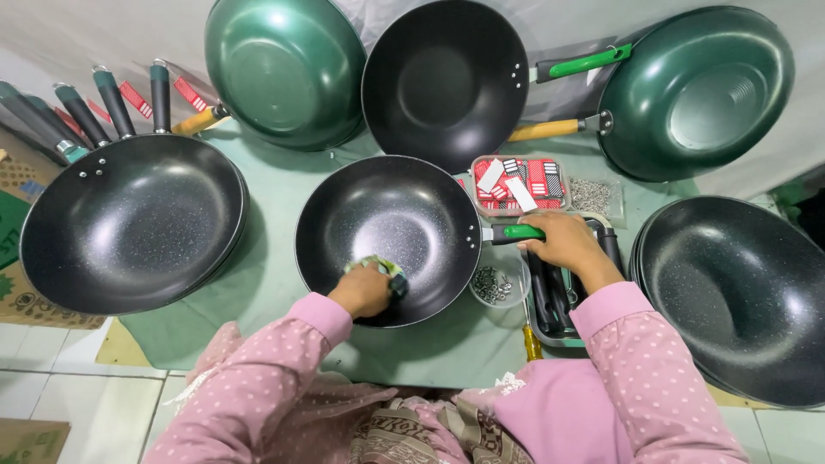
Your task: Assembling pan handles and cleaning the interior of the pans in a store setting.
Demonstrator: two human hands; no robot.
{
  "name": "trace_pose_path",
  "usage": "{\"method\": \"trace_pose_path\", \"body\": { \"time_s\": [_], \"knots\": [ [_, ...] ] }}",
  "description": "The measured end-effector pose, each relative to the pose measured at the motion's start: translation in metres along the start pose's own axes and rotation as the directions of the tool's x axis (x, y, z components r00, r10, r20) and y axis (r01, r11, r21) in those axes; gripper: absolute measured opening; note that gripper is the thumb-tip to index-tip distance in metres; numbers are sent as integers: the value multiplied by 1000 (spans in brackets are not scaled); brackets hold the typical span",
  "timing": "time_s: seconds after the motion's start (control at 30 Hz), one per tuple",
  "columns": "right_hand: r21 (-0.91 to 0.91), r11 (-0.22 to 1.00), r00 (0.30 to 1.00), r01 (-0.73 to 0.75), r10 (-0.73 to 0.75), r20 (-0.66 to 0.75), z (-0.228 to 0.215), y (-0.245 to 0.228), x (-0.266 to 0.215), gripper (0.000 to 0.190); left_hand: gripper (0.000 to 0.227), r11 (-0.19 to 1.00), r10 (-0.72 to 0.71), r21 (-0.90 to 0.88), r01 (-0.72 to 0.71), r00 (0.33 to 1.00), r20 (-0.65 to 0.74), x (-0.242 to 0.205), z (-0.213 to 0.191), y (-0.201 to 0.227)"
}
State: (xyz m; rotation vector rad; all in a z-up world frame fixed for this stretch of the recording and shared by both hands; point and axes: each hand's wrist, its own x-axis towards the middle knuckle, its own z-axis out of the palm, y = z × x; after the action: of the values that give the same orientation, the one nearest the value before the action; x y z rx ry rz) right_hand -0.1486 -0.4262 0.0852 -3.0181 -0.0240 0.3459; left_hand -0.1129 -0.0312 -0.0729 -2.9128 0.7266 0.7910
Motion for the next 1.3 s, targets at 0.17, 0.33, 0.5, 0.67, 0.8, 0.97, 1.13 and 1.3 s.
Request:
{"method": "trace_pose_path", "body": {
  "time_s": [0.17,0.33,0.5,0.67,0.8,0.97,1.13,1.3],
  "knots": [
    [-13,1000,1000,6,-6,-3,-1,-2,-2,51,42,931,256,-268,-249,967,-9,-64,-62,64],
    [-11,1000,1000,1,-1,-25,-6,-9,-7,49,44,746,311,-483,-458,881,-356,-53,-67,123],
    [-11,1000,998,4,-5,-60,0,-5,-3,50,48,753,196,-427,-500,791,-580,-52,-114,160],
    [6,1000,997,-7,8,-71,7,3,2,51,46,838,169,-295,-458,733,-660,0,-126,162],
    [26,999,997,-31,33,-75,12,8,7,50,38,905,163,-137,-402,628,-761,42,-136,155],
    [59,998,995,2,4,-95,23,18,15,50,35,951,167,-52,-304,650,-741,87,-147,143],
    [67,997,994,38,-31,-102,32,30,22,51,33,965,153,-36,-259,670,-726,107,-158,128],
    [63,996,990,68,-60,-129,38,35,25,51,34,986,65,-59,-155,693,-718,117,-170,112]
  ]
}}
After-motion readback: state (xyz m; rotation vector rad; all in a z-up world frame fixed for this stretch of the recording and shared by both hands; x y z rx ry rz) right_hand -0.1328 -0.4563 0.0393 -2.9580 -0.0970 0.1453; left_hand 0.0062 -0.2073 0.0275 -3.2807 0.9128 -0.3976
